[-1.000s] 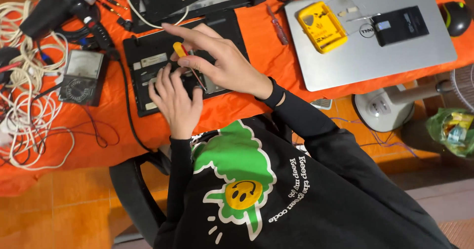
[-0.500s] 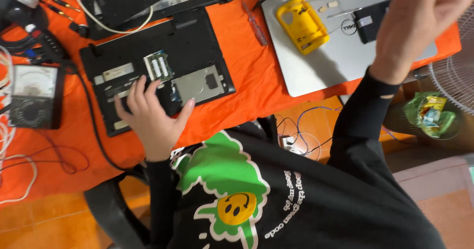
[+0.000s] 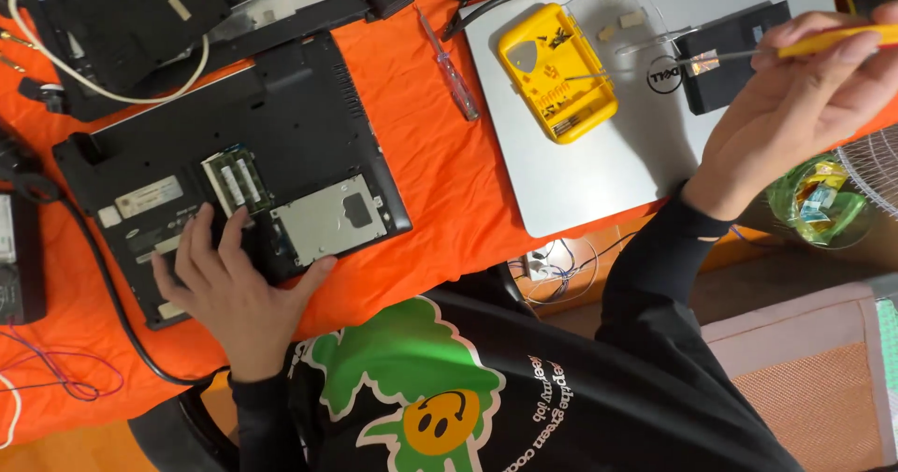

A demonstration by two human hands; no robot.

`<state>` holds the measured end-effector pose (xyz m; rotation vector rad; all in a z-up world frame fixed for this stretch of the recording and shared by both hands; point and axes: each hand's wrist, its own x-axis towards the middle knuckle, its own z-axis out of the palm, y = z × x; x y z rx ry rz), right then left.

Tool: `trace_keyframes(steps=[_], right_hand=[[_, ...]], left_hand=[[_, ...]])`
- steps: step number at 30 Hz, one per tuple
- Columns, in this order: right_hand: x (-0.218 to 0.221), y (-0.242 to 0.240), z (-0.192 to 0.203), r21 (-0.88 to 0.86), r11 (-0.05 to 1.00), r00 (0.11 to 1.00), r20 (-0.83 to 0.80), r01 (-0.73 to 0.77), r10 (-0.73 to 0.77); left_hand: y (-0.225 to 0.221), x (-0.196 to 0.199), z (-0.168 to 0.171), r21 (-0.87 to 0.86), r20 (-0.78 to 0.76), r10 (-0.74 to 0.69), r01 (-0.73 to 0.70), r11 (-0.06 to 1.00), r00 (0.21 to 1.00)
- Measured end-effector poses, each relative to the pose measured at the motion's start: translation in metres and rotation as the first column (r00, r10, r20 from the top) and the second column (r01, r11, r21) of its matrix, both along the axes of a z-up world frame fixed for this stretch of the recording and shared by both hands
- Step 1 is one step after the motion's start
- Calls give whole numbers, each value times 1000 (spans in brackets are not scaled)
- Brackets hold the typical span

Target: The recorder is unscrewing components on the underside of a laptop using a screwdriver at a repair bench.

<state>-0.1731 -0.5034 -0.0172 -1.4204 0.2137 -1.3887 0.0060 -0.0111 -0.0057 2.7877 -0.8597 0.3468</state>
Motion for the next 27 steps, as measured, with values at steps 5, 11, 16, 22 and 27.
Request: trace_keyframes(steps=[5,11,16,22,27], right_hand=[[-13,-4,-14,-18,999,999,-38,36,-36],[-25,1,-26,-20,999,998,-47,41,-42],[-29,11,-23,0,1000,999,-40,29,-29],[-21,15,-24,17,999,996,-79,49,-47],[-16,18,-30,20,998,995,-92,51,-49]], left_hand=[[2,-3,1,77,-45,21,-17,997,999],[-2,3,19,130,-87,-16,27,991,996],[4,11,8,110,-117,17,-4,994,993],[-2,12,17,12,-241,17,-14,1000,970],[-4,12,20,59,-255,29,-15,998,967]])
